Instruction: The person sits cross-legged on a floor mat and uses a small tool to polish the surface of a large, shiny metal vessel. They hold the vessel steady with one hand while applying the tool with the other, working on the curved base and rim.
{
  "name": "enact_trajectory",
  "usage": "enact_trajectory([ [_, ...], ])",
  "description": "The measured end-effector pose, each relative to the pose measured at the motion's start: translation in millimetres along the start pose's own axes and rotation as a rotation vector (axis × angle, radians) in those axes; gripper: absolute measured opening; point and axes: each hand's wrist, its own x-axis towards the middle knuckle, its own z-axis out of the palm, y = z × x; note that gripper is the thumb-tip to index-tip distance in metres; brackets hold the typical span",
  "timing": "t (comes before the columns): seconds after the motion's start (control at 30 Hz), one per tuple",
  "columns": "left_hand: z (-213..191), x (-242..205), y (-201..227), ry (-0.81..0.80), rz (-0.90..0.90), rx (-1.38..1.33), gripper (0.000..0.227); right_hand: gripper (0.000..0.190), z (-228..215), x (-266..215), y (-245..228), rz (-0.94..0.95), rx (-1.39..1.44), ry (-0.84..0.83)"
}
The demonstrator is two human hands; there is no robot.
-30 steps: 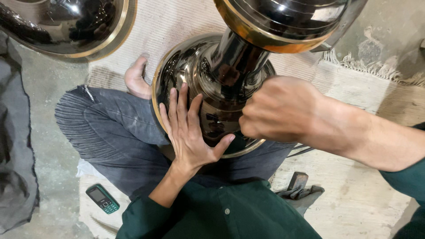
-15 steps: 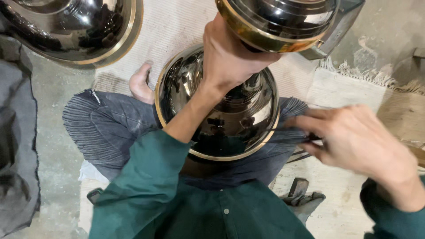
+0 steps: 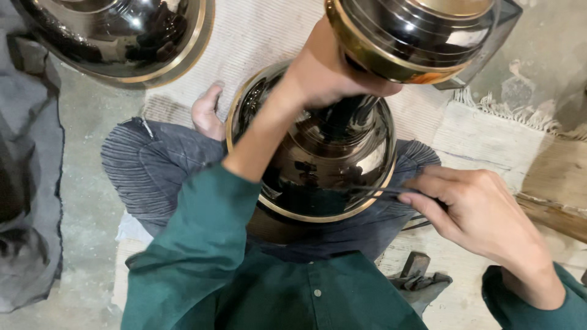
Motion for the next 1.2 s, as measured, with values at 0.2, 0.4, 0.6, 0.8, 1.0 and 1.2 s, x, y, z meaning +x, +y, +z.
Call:
enact_trajectory([
  [0.2, 42, -102, 70, 0.343, -0.250, 0.480, 0.089, 0.027, 0, 9, -18, -0.014, 0.089, 0.209],
  [0.4, 79, -146, 102, 0.394, -0.352, 0.753, 0.098, 0.026, 2, 16, -26, 0.051, 0.005, 0.139],
  [0.6, 88, -148, 92, 0.430, -0.414, 0.800, 0.105, 0.033, 3, 19, -30, 0.016, -0.033, 0.132],
  [0.8, 88, -149, 91, 0.427, -0.424, 0.818, 0.100, 0.033, 3, 22, -33, 0.018, -0.050, 0.121],
  [1.0, 88, -148, 91, 0.419, -0.438, 0.827, 0.099, 0.032, 2, 24, -35, 0.046, -0.102, 0.079],
  [1.2, 88, -148, 91, 0.418, -0.437, 0.819, 0.100, 0.031, 2, 26, -35, 0.013, -0.122, 0.087],
])
